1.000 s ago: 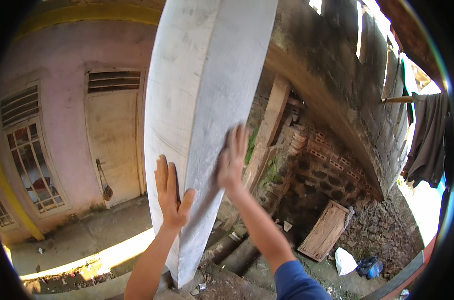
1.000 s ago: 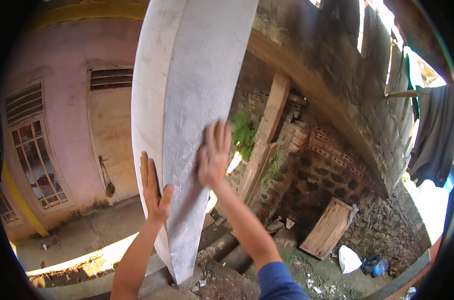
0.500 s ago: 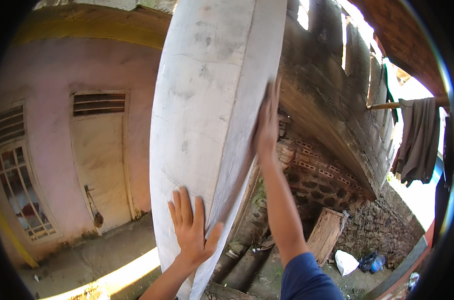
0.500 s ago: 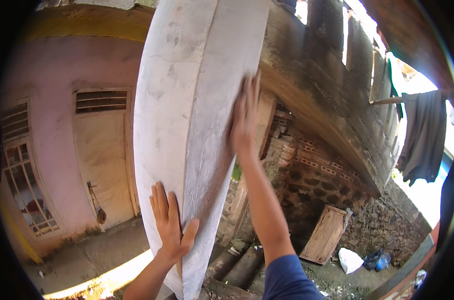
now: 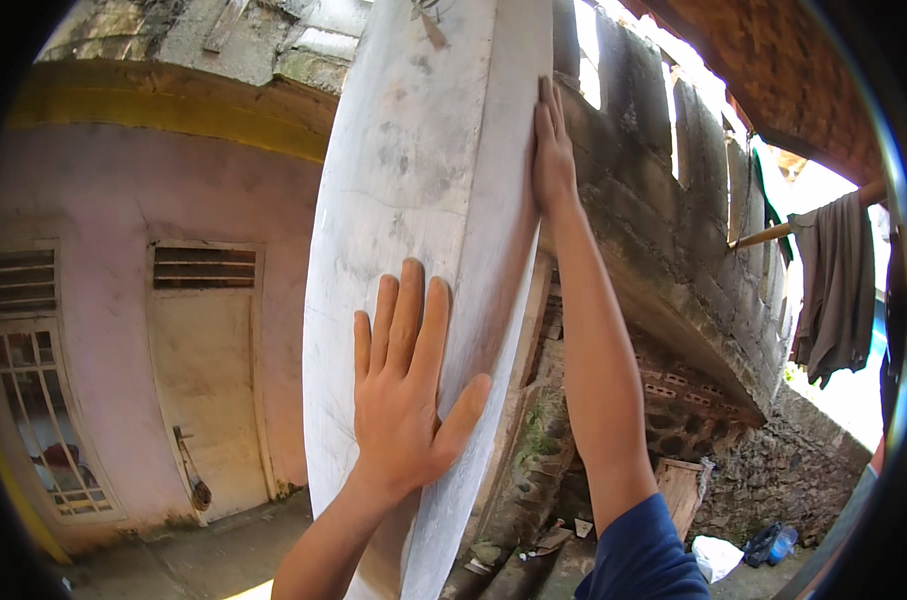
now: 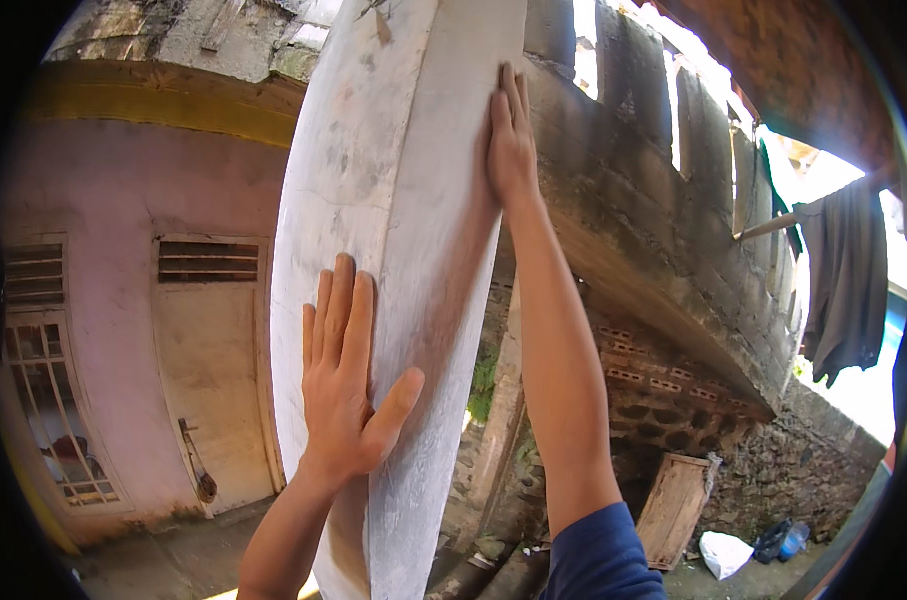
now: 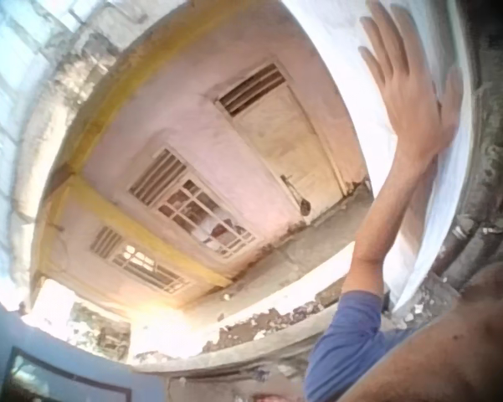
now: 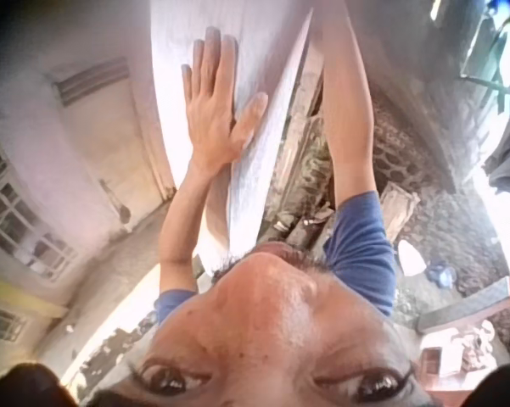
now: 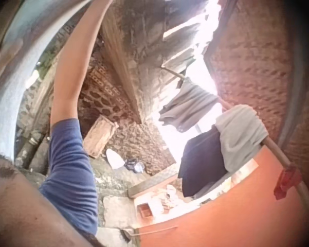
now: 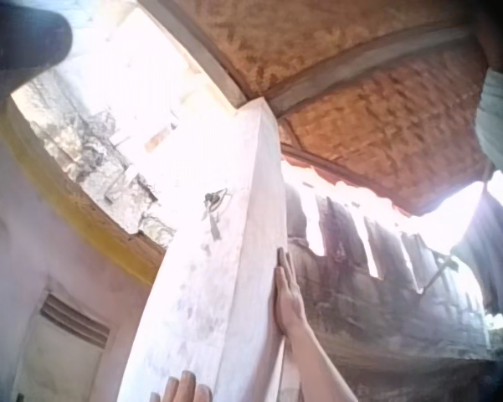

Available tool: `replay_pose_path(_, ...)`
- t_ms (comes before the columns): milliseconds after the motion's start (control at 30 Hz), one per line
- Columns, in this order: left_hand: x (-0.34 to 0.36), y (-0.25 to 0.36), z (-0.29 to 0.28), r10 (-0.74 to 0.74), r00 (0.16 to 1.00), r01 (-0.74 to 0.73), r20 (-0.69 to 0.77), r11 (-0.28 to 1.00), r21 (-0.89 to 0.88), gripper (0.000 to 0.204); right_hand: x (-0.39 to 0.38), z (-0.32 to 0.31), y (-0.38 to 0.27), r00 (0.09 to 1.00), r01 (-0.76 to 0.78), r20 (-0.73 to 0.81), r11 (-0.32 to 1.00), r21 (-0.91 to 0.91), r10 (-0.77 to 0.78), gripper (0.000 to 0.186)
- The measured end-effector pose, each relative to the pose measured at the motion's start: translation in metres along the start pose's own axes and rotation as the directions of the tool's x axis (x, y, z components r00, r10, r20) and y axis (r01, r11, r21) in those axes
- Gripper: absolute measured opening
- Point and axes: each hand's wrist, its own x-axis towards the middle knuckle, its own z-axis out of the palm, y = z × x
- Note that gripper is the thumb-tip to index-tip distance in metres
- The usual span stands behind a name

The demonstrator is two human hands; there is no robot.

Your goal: The person smooths a vertical concrete pillar using a sanding block held in the right hand while stabilizing with the left hand. The person moves the sanding block up and down the pillar's surface repeatedly.

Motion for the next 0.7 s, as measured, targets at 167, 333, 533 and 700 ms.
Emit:
replay_pose_path(167, -0.010, -0.002, 0.003, -0.020, 1.000, 0.020, 0.006, 1.000, 0.019, 0.082, -0.031, 0.005, -0.002, 0.999, -0.044, -0.025, 0.997, 0.063, 0.045, 0.055)
replay_pose_path(333, -0.034, 0.002, 0.004, -0.048, 0.999, 0.050, -0.026, 0.995, 0.084, 0.083, -0.268, -0.001, -0.045, 0.992, -0.118, 0.059, 0.988, 0.100, 0.112, 0.055)
replay_pose_path(533, -0.045, 0.007, 0.017, -0.046, 0.998, 0.052, -0.042, 0.987, 0.149, 0.082, -0.370, -0.016, -0.057, 0.990, -0.075, 0.126, 0.996, 0.039, 0.070, 0.056)
replay_pose_path(700, -0.044, 0.008, 0.009, -0.053, 0.998, 0.060, -0.040, 0.978, 0.200, 0.083, -0.092, 0.027, -0.016, 0.968, 0.235, -0.080, 0.970, -0.056, -0.239, 0.055)
